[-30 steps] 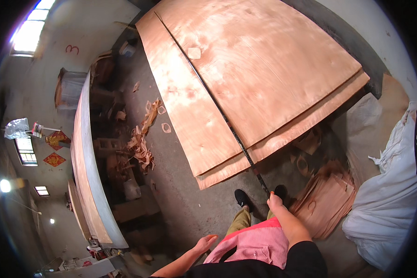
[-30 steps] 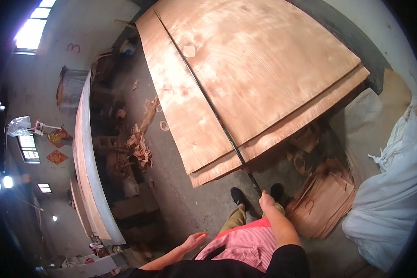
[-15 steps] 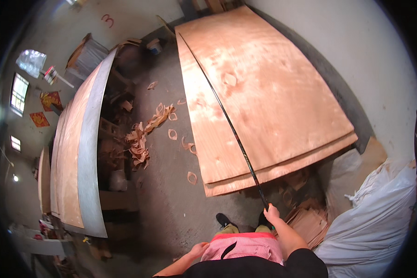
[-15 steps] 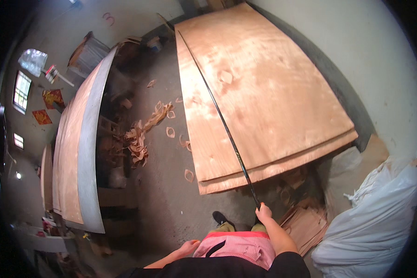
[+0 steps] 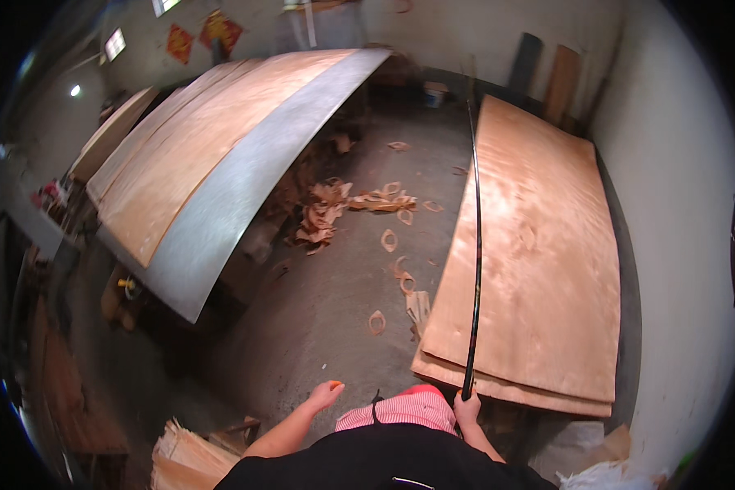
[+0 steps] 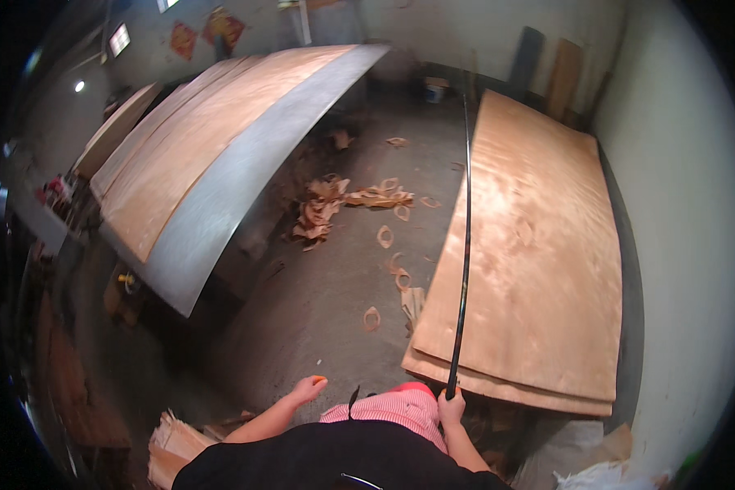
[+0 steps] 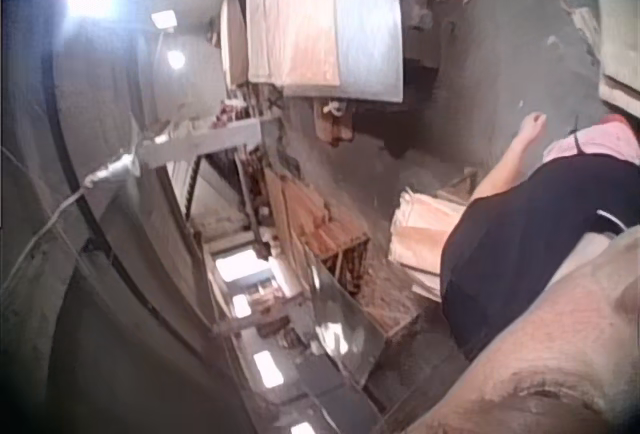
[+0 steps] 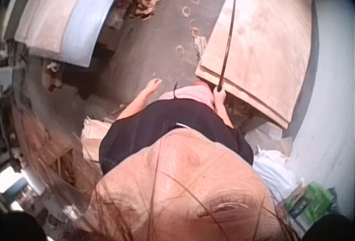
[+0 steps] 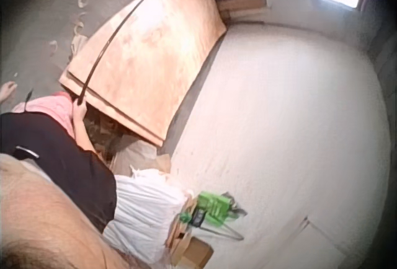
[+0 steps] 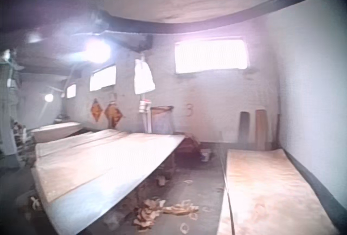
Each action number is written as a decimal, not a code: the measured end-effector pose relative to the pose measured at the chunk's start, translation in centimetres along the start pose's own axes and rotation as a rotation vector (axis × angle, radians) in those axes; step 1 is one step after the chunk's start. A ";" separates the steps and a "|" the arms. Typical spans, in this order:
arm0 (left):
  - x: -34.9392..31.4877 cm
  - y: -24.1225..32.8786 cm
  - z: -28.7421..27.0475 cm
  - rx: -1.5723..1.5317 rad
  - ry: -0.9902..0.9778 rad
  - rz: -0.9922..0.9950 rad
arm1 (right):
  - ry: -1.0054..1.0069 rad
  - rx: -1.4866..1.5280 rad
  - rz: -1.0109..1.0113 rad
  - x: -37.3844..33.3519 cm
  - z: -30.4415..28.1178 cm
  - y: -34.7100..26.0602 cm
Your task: The person uses a utility knife to peel thin layers of wood veneer from a large sheet. They lift and remove the peeled sections, then stack the remaining veneer sheets on a nearby pile.
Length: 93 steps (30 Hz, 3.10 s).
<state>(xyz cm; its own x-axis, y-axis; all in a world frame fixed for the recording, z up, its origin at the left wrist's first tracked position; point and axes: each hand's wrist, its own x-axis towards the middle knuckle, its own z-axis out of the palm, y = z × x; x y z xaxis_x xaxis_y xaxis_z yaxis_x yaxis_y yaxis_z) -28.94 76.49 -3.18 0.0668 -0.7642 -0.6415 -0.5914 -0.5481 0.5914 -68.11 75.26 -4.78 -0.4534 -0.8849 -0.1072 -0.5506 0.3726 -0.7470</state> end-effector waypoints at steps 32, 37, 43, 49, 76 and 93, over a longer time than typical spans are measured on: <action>15.7 -15.7 -43.8 -0.436 1.254 -0.187 | -0.986 0.460 0.079 15.6 47.5 -51.4; 17.7 -22.5 -55.9 -0.081 1.410 -0.330 | -0.947 0.396 0.064 14.4 50.9 -57.0; 18.3 -28.8 -66.0 0.125 1.262 -0.674 | -0.989 0.385 0.055 12.4 53.8 -63.7; 20.0 -33.9 -70.3 0.156 1.216 -0.783 | -0.973 0.353 0.064 10.6 55.6 -65.7; 14.0 -36.9 -89.5 -1.253 1.032 -0.108 | -0.971 0.270 0.074 9.3 59.4 -67.7; 11.9 -36.4 -76.2 -1.593 0.896 0.089 | -0.836 0.356 0.108 9.5 58.6 -67.7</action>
<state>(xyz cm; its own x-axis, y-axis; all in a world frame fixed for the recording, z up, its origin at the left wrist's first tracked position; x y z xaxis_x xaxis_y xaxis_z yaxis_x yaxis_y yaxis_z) 54.64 61.39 4.90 0.7585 -0.4432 -0.4777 0.5865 0.1448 0.7969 5.88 25.24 6.34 0.2421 -0.8159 -0.5250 -0.2233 0.4797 -0.8485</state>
